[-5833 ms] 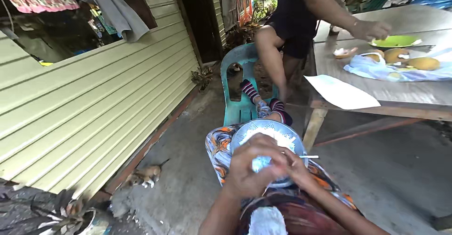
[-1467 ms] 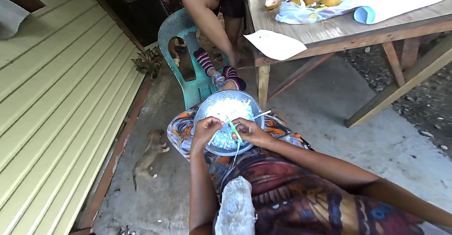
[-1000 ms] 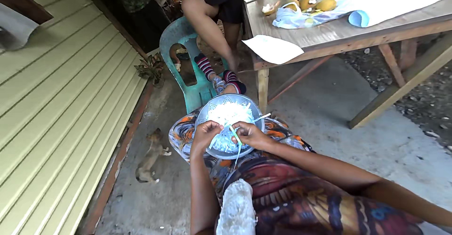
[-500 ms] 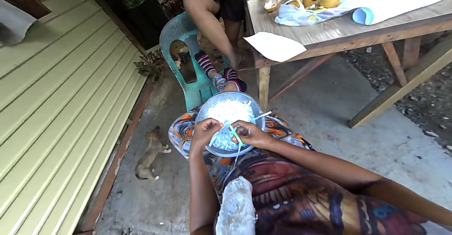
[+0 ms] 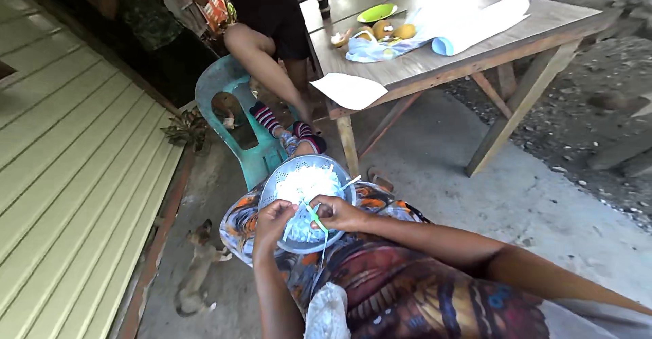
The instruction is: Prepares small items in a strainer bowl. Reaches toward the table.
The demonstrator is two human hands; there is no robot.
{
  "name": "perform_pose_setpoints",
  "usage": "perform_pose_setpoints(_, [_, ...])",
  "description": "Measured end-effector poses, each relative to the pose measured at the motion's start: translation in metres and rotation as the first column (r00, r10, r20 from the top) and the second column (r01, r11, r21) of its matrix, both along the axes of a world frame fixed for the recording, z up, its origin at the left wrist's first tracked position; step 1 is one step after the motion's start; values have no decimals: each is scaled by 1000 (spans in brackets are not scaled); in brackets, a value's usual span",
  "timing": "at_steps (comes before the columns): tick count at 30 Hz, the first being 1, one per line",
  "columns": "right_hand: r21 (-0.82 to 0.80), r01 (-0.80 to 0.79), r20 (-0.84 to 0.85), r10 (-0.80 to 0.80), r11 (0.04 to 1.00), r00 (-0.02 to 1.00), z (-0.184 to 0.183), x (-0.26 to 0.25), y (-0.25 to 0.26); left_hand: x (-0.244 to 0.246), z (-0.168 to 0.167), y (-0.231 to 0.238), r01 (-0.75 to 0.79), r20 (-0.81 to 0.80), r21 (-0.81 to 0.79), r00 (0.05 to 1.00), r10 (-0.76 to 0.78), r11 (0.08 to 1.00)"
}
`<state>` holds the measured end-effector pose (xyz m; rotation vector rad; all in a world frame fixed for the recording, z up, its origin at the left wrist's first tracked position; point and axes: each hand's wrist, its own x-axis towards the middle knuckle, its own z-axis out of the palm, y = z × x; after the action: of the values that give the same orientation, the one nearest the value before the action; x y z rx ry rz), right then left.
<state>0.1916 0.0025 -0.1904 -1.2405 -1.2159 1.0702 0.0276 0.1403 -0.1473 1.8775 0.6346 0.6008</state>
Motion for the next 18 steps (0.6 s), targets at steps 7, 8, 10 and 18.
perform_pose_setpoints(7, [-9, 20, -40, -21, 1000, 999, -1, -2, 1, -1, 1, 0, -8, 7, -15, 1000, 8, 1000])
perform_pose_setpoints(8, [-7, 21, -48, -21, 1000, 999, -2, -2, 1, -1, 1, -1, -12, 5, -17, 1000, 12, 1000])
perform_pose_setpoints(10, [-10, 26, -62, -27, 1000, 998, -2, -3, 1, 0, 1, -1, -14, 5, -17, 1000, 14, 1000])
perform_pose_setpoints(18, [-34, 16, -73, -18, 999, 997, -1, -2, 1, -3, 1, 1, 0, 1, -12, 1000, 0, 1000])
